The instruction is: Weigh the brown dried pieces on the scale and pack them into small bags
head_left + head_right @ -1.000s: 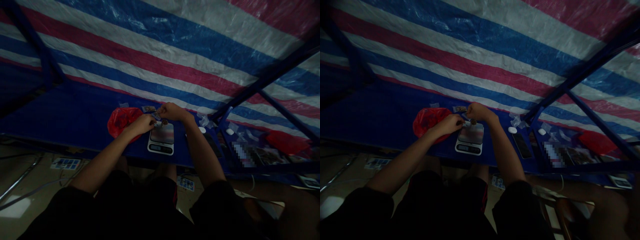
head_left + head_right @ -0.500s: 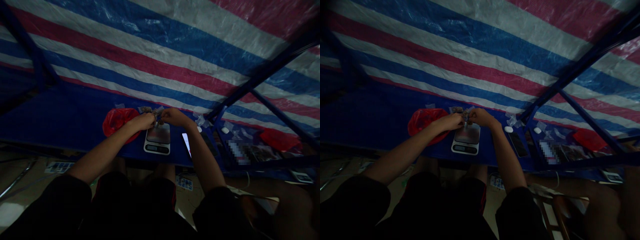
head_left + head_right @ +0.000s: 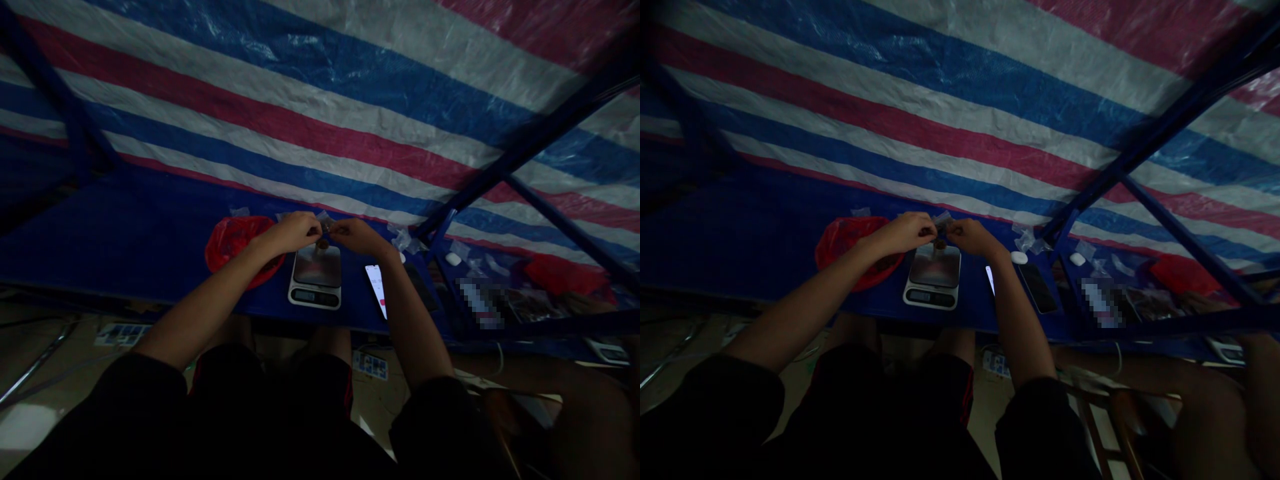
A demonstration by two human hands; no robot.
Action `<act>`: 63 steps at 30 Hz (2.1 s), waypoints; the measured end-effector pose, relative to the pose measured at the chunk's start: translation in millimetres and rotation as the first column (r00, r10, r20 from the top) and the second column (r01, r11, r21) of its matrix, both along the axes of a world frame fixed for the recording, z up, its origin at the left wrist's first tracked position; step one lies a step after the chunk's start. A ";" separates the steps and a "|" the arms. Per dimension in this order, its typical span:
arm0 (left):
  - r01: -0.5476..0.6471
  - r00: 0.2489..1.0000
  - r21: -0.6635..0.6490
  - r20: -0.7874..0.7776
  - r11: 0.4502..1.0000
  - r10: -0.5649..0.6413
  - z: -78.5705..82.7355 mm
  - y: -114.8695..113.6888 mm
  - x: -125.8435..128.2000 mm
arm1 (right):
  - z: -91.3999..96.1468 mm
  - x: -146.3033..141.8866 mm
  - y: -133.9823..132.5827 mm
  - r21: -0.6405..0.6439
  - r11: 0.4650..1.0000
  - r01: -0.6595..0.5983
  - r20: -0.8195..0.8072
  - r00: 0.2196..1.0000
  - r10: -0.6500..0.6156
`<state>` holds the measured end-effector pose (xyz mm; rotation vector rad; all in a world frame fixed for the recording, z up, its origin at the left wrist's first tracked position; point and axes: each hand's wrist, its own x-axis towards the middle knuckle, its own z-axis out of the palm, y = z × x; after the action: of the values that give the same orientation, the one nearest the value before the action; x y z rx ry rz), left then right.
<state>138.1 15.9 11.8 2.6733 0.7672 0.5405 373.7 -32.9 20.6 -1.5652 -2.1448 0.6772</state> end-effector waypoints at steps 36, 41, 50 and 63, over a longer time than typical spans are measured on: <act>0.091 0.993 -0.105 -0.063 0.990 -0.098 11.8 6.7 17.0 | -16.9 10.3 -16.1 -0.002 0.999 0.053 -0.024 0.998 -0.053; 0.110 0.994 -0.139 -0.009 0.984 -0.113 12.5 1.1 16.8 | -17.9 10.4 -15.3 0.010 0.999 0.051 0.001 0.999 -0.051; 0.114 0.991 -0.249 0.090 0.962 -0.095 10.0 -6.3 10.8 | -19.4 9.0 -15.9 -0.001 0.996 0.086 -0.062 0.994 -0.086; -0.144 0.970 -0.292 0.145 0.946 0.193 -3.4 -19.1 -61.4 | 6.7 -30.9 -18.7 0.079 0.997 0.025 -0.238 0.971 -0.006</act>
<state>76.7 -3.2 8.4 2.2823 0.9507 0.6433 342.9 -51.6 27.4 -1.3814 -1.9566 0.7236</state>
